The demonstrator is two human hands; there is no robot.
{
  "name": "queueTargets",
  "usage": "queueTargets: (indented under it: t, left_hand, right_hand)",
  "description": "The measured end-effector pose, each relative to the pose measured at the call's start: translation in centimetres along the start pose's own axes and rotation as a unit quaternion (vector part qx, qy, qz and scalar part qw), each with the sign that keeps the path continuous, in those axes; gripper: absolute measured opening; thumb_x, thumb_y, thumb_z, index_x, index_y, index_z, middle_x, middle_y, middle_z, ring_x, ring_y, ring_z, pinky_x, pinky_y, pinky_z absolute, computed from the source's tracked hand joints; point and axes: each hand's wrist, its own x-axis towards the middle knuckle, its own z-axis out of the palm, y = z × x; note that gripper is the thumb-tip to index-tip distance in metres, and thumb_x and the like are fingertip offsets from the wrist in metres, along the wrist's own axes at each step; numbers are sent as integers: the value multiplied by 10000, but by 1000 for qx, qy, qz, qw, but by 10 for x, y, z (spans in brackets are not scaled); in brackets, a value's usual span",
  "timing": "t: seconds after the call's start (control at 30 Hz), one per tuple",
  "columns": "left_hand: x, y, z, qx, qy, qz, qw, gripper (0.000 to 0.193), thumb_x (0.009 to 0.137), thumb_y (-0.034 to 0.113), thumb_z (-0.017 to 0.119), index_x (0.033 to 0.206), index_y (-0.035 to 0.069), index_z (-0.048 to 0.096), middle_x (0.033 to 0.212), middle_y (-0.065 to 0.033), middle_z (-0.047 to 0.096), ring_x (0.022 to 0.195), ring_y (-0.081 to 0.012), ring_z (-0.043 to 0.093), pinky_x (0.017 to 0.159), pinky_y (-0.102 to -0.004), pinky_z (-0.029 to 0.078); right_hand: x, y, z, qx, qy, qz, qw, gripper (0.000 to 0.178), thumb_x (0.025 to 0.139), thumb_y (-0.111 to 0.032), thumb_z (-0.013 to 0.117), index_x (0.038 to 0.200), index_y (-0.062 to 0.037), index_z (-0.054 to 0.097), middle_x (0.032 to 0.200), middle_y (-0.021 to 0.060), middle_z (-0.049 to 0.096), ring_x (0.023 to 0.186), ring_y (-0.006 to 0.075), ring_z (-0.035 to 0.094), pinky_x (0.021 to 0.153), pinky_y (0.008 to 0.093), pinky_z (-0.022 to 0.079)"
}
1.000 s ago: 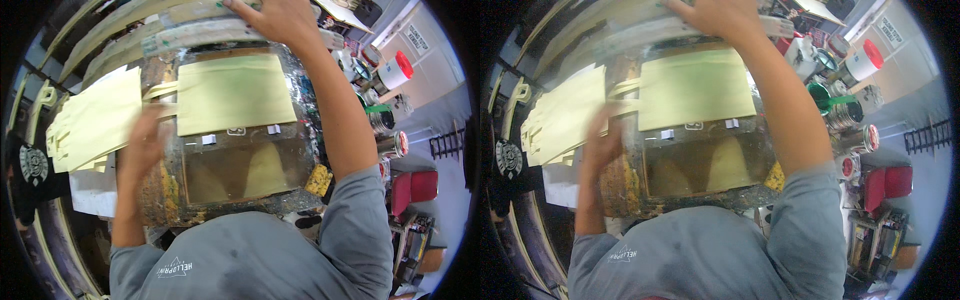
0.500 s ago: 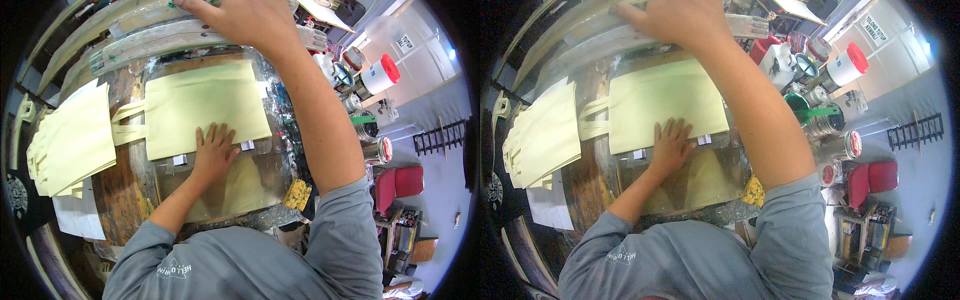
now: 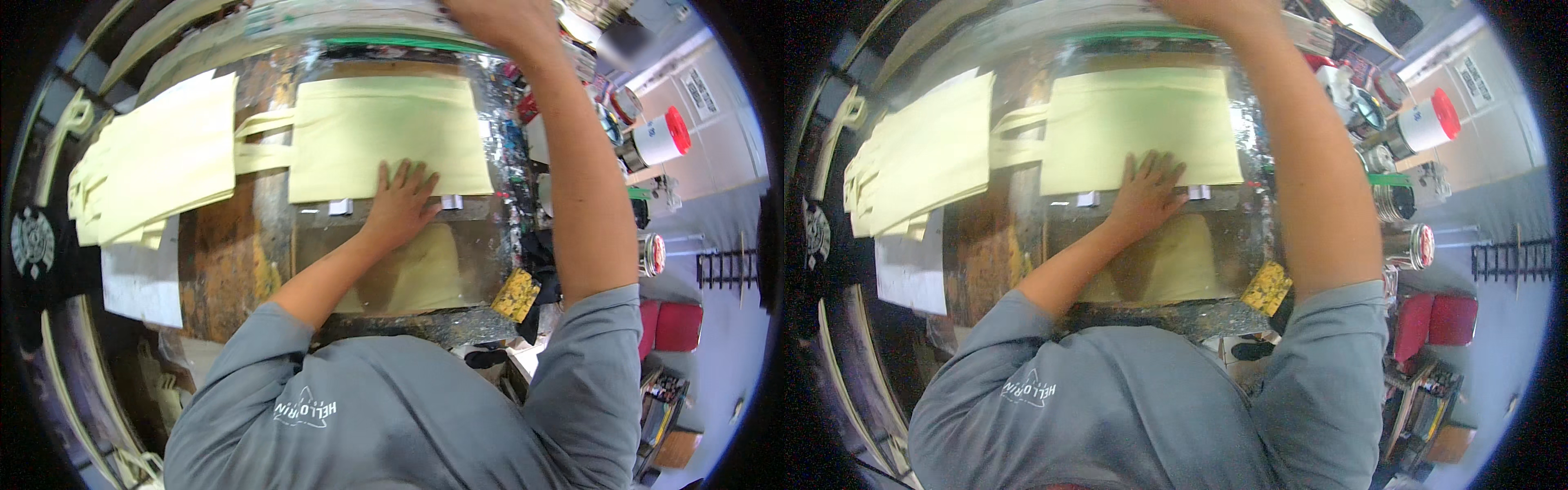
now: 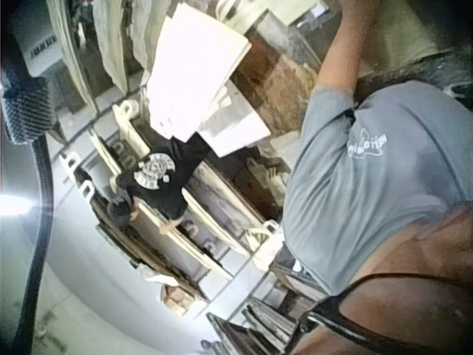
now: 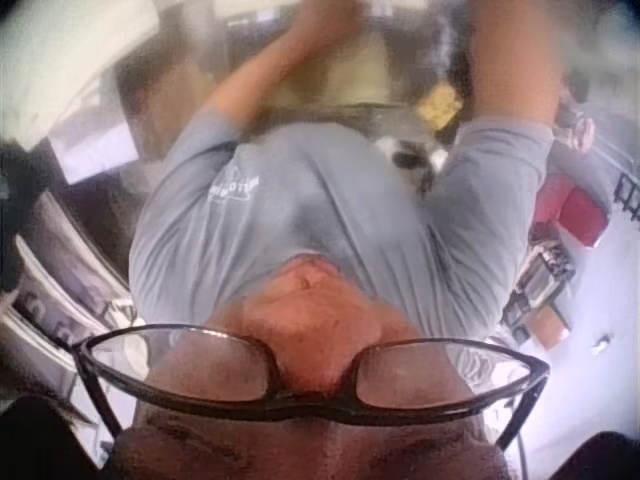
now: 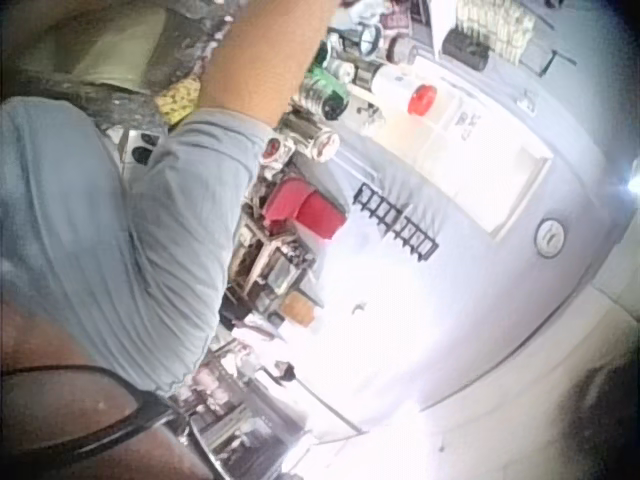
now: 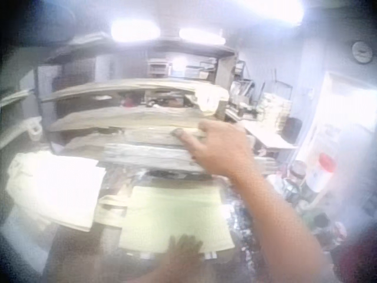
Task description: The person aligns yellow tote bags onto a flat printing surface, lowers a mesh screen frame over them, and pulls a squeegee with green ink across the screen to print a logo.
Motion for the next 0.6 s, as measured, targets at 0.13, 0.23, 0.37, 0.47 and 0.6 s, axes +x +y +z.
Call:
queueTargets:
  t: [0.13,0.23,0.37,0.47,0.6]
  left_hand:
    - [1,-10,-59,-90,128,-25,987,802,957,500,733,1603,114,459,1539,-185,546,1432,-417,493,1229,-627,305]
    - [4,-46,-156,-361,93,-330,867,947,873,371,897,1594,-10,414,1342,-171,679,1174,-292,693,1048,-438,552]
    - [-15,-70,-234,-562,148,-270,768,970,769,398,977,1455,-120,528,1254,-218,714,1121,-222,712,964,-388,583]
    - [-57,-73,-170,-426,138,-303,842,975,736,388,984,1485,-57,548,1302,-213,719,1198,-278,696,1081,-398,515]
    - [-101,-75,-109,-324,168,-265,892,1050,722,461,970,1529,-35,516,1232,-158,745,1139,-273,683,1032,-423,470]
  right_hand:
    - [3,2,18,-1,45,-18,999,728,1013,-761,472,817,-92,680,776,83,680,742,182,608,735,370,485]
    - [-12,22,36,-40,58,-34,997,696,956,-733,580,1128,-89,780,913,148,771,885,363,731,841,523,473]
    - [-80,16,53,-71,-33,-99,992,593,926,-623,706,1185,-90,693,1085,159,740,1012,370,715,864,541,484]
    - [-101,31,94,-32,-118,-86,989,574,787,-400,881,1178,-75,614,1110,153,715,1075,389,688,846,546,485]
    - [-120,36,115,23,-169,-83,982,577,738,-343,912,1137,-72,595,1030,146,698,1055,416,676,826,551,479]
